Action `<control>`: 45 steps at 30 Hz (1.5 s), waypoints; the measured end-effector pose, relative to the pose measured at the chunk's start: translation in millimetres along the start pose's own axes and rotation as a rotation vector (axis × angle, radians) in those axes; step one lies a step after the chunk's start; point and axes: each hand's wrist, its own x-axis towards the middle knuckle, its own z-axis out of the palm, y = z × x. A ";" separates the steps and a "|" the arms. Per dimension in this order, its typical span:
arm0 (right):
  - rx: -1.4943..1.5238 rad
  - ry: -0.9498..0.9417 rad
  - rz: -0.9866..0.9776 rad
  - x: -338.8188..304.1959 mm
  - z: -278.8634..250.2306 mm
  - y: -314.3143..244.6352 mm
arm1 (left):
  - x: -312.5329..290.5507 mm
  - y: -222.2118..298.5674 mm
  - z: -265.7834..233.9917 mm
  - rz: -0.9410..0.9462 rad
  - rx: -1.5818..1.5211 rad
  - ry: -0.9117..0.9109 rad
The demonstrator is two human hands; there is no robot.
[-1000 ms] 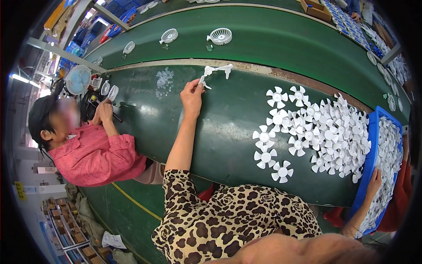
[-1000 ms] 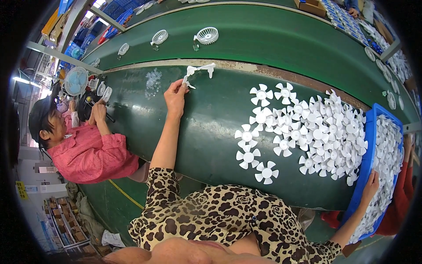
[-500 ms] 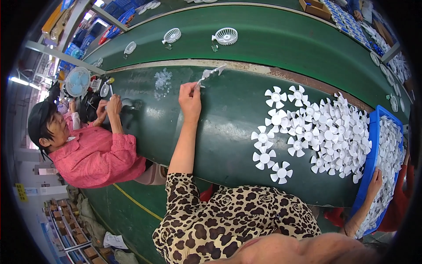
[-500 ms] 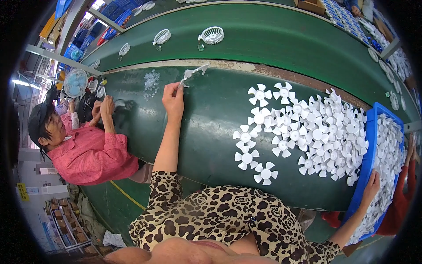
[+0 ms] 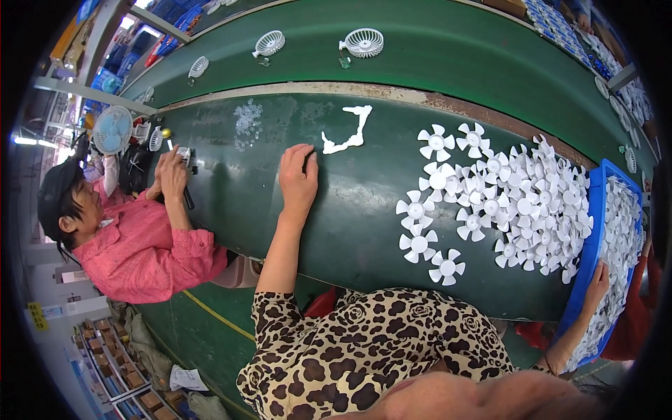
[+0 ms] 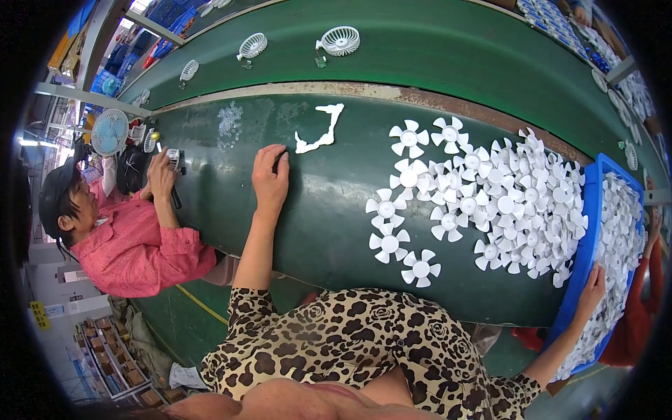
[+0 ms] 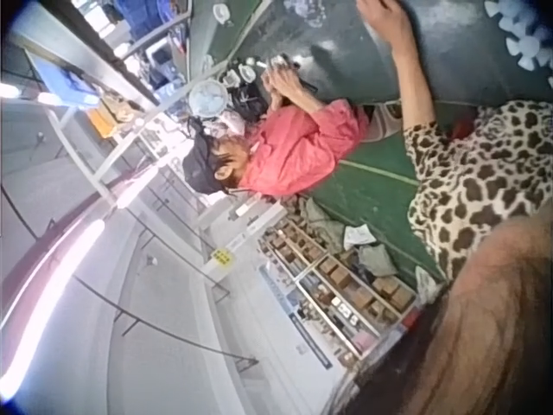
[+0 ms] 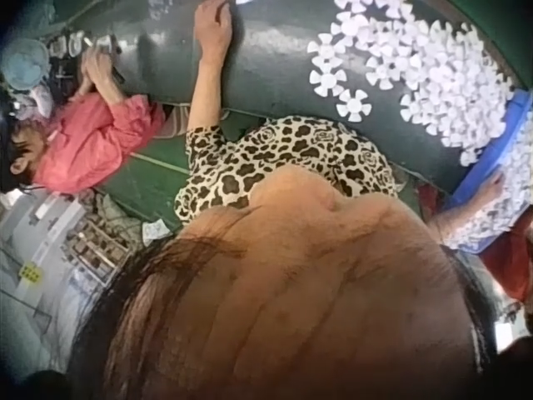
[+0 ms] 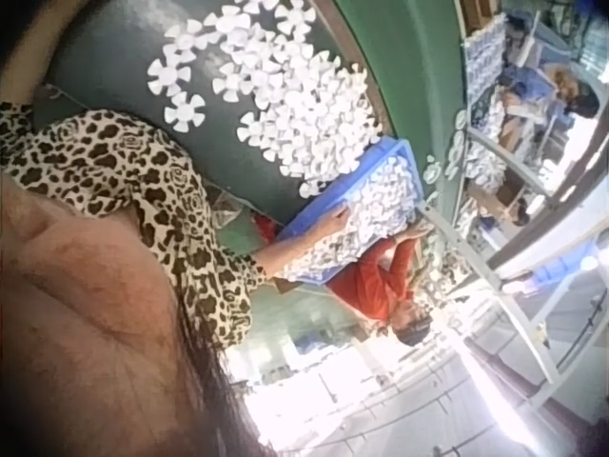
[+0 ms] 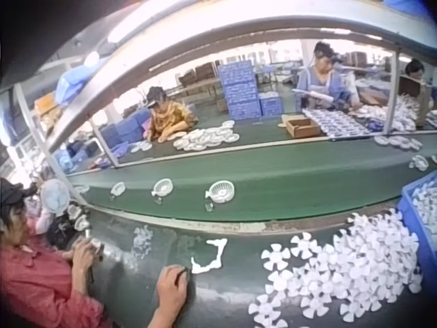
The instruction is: The person assembles small fans by fitting fan blades into fan housings by hand, pouring fan blades from a bin onto the table, and placing assembled fan parts onto the conveyor belt.
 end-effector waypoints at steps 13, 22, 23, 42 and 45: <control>-0.013 0.067 -0.017 -1.0 22.3 36.4 | 29.5 19.1 5.0 0.297 0.414 -0.260; -0.008 0.015 0.007 3.9 17.2 38.6 | 167.7 116.3 -199.2 0.677 0.436 0.591; -0.006 -0.010 0.047 3.5 14.5 34.1 | 197.9 128.8 -221.5 0.655 0.310 0.685; -0.014 0.025 0.048 7.3 18.2 -9.1 | 251.9 75.1 55.2 0.265 0.192 -0.216; 0.012 0.043 0.069 -0.1 10.1 -21.4 | 247.3 34.2 150.2 -0.020 0.183 -0.317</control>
